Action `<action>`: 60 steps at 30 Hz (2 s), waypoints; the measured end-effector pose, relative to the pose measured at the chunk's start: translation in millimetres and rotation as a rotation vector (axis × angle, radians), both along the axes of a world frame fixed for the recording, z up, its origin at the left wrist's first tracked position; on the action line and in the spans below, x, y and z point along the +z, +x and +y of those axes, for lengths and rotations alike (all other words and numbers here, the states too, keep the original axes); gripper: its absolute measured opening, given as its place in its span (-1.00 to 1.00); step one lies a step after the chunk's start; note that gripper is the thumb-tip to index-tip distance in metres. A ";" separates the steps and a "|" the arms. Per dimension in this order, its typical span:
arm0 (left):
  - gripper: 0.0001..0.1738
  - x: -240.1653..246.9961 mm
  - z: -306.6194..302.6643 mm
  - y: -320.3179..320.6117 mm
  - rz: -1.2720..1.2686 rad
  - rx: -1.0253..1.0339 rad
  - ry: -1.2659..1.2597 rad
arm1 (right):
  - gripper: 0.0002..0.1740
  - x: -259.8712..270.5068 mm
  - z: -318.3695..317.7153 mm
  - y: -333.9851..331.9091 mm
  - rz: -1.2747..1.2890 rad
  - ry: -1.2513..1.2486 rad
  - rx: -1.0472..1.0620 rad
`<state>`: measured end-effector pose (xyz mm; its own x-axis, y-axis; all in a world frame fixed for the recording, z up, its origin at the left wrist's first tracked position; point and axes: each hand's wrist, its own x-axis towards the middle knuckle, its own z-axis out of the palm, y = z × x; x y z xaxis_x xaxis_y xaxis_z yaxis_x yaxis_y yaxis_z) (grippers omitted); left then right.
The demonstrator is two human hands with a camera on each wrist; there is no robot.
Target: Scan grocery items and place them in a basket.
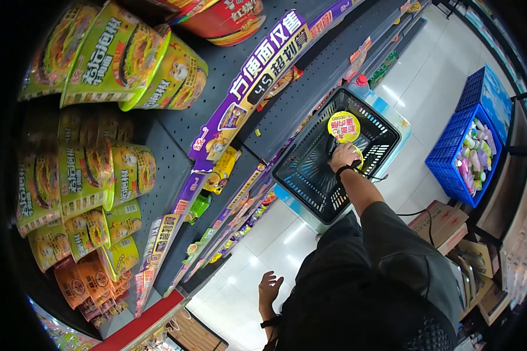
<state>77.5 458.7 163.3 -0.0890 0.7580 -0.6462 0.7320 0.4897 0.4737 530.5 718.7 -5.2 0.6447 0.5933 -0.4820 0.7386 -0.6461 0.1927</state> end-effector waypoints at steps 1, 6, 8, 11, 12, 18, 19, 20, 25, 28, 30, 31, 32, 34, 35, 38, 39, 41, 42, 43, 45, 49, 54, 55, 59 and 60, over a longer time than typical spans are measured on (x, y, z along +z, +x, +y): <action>-0.36 0.2 -0.1 2.3 -0.015 -0.001 0.026 | 0.10 -3.1 2.9 3.7 0.041 -0.018 -0.073; -0.38 0.5 3.4 11.0 -0.032 -0.012 0.070 | 0.32 0.5 -3.9 7.1 0.051 0.048 -0.098; -0.37 1.7 6.6 10.1 -0.033 0.002 0.049 | 0.35 3.7 -2.7 10.9 0.092 0.085 -0.090; -0.36 6.8 3.9 9.0 -0.012 0.003 0.015 | 0.42 -8.0 -12.7 13.1 0.131 0.129 -0.117; -0.34 9.1 3.9 10.6 -0.010 0.017 -0.027 | 0.45 -7.3 -13.2 13.5 0.148 0.132 -0.134; -0.28 6.8 -1.0 11.0 -0.035 0.040 -0.079 | 0.48 -2.3 -10.4 15.9 0.169 0.092 -0.162; -0.28 7.3 -0.4 11.5 -0.036 0.038 -0.081 | 0.49 -5.8 -11.7 15.8 0.176 0.092 -0.155; -0.27 7.9 0.5 12.5 -0.038 0.036 -0.082 | 0.51 -8.5 -12.5 15.4 0.184 0.091 -0.148; -0.28 2.6 0.7 14.6 -0.051 0.028 -0.082 | 0.43 -18.8 -18.9 13.1 0.179 0.109 -0.140; -0.29 -7.4 8.0 8.7 -0.049 -0.008 -0.057 | 0.36 -24.8 -11.0 9.3 0.187 0.168 -0.159; -0.29 -6.3 14.2 7.4 -0.035 -0.022 -0.061 | 0.36 -14.2 -7.7 5.7 0.220 0.171 -0.164; -0.29 -5.2 15.2 7.9 -0.034 -0.021 -0.061 | 0.36 -10.9 -8.3 2.3 0.221 0.170 -0.163; -0.29 -4.2 15.3 8.5 -0.034 -0.030 -0.062 | 0.35 -9.3 -10.9 -0.7 0.218 0.202 -0.151; -0.29 -2.3 14.6 11.3 -0.033 -0.038 -0.064 | 0.34 -5.1 -14.1 -3.5 0.217 0.233 -0.138; -0.30 -3.2 17.4 13.5 -0.037 -0.042 -0.046 | 0.34 -1.2 -12.8 -3.3 0.247 0.248 -0.154; -0.31 -7.8 28.2 22.3 -0.047 -0.070 -0.012 | 0.33 11.8 -8.9 0.3 0.288 0.284 -0.186; -0.32 -9.8 33.6 26.0 -0.054 -0.091 -0.002 | 0.39 18.5 -7.9 2.4 0.366 0.274 -0.215; -0.32 -9.5 39.2 31.1 -0.049 -0.120 0.001 | 0.42 45.6 -4.2 3.3 0.443 0.240 -0.255; -0.32 -11.0 43.8 33.5 -0.050 -0.122 0.006 | 0.42 29.4 -7.6 7.5 0.442 0.245 -0.256; -0.32 -13.1 50.4 36.0 -0.047 -0.178 0.017 | 0.37 10.8 -12.0 12.9 0.509 0.367 -0.213; -0.31 -18.4 85.0 52.9 -0.083 -0.275 0.078 | -0.03 -8.5 -22.3 24.1 1.004 0.796 -0.308; -0.13 -3.4 129.7 111.0 -0.155 -0.448 0.367 | -0.54 71.8 -30.6 24.5 1.624 0.692 -0.609; 0.13 61.6 176.5 188.8 -0.310 -0.507 0.586 | -0.46 166.1 -50.3 8.1 1.780 0.619 -0.591; 0.13 70.6 179.6 197.7 -0.310 -0.503 0.592 | -0.43 177.8 -56.8 6.5 1.812 0.590 -0.603; 0.17 94.8 190.1 213.4 -0.240 -0.692 0.717 | -0.40 201.9 -75.3 13.5 1.888 0.504 -0.630; 0.15 98.8 190.2 213.4 -0.203 -0.781 0.760 | -0.40 208.5 -81.2 13.3 1.954 0.440 -0.688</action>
<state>290.9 648.9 262.1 0.6410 0.7650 0.0622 0.5877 -0.5413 0.6013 543.8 637.5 203.3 -0.2858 0.7737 -0.5655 -0.5712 -0.6114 -0.5477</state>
